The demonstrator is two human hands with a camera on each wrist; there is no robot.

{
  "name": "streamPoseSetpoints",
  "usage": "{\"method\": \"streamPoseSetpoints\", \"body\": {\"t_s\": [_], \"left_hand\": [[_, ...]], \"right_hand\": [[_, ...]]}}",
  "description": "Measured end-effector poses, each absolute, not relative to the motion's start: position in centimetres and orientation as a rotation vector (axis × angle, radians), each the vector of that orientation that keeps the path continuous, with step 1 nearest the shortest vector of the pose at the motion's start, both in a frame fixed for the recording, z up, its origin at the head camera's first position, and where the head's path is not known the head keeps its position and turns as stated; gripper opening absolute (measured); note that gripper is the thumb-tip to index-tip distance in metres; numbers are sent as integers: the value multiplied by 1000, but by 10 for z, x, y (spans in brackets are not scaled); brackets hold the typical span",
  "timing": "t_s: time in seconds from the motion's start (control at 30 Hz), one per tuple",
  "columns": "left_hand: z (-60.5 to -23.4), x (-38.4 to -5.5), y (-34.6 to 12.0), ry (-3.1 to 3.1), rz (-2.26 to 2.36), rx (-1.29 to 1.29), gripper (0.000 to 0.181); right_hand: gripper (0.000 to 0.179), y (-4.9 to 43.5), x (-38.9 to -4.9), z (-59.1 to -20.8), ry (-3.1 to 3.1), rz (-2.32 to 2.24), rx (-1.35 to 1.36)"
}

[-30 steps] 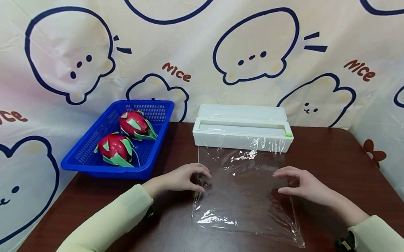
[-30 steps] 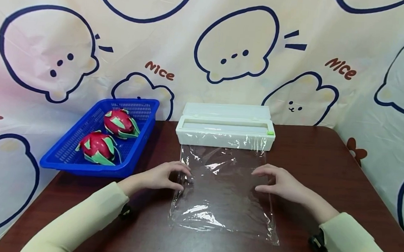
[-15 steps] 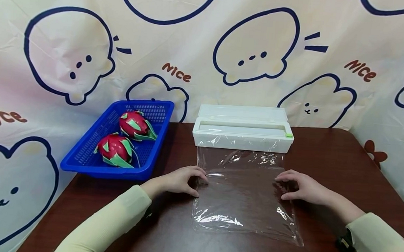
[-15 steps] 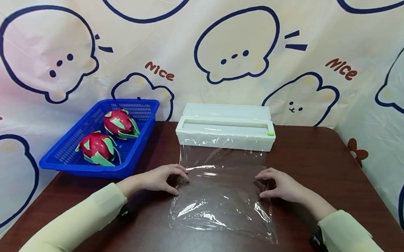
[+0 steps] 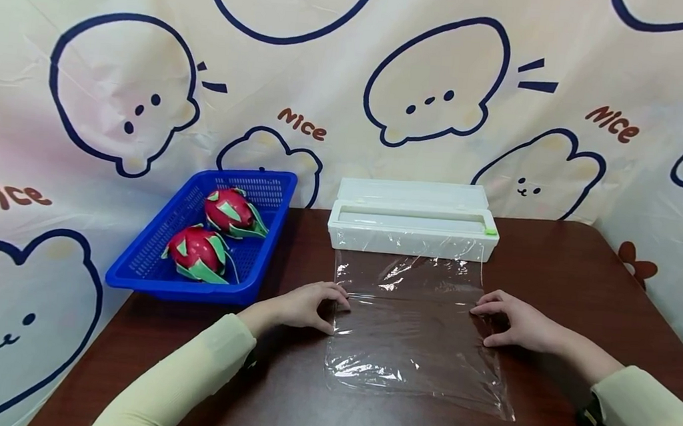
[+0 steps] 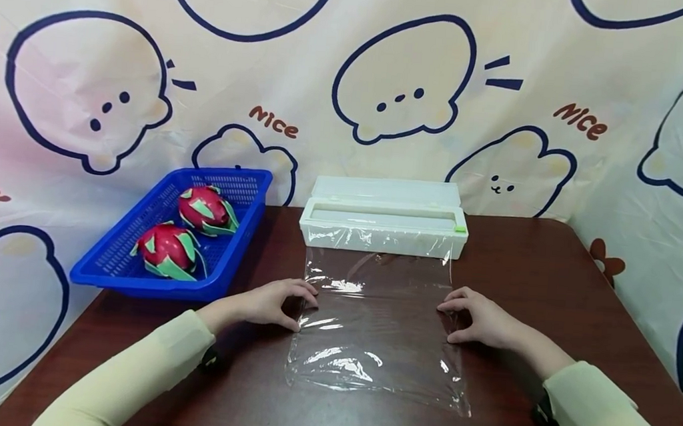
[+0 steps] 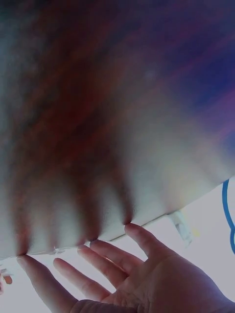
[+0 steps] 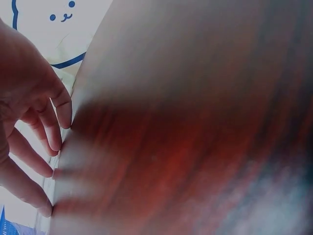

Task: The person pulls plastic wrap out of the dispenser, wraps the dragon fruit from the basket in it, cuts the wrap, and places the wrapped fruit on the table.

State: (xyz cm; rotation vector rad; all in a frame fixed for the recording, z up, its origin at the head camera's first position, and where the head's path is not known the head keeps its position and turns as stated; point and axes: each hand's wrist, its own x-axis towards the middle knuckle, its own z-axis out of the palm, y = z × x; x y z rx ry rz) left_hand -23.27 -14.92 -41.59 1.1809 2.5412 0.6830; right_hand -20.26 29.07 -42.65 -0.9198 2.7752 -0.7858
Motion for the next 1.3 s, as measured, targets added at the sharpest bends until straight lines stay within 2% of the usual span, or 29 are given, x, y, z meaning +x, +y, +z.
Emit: {"method": "streamPoseSetpoints", "body": {"t_s": [0.43, 0.87, 1.3], "left_hand": [[-400, -219, -153, 2542, 734, 1171, 38], [-347, -202, -180, 2556, 1044, 1132, 39], [-301, -224, -234, 2770, 1106, 827, 43]], "right_hand": [[48, 289, -198, -431, 2789, -818, -943], [48, 286, -199, -427, 2764, -807, -898], [48, 287, -200, -424, 2766, -803, -890]]}}
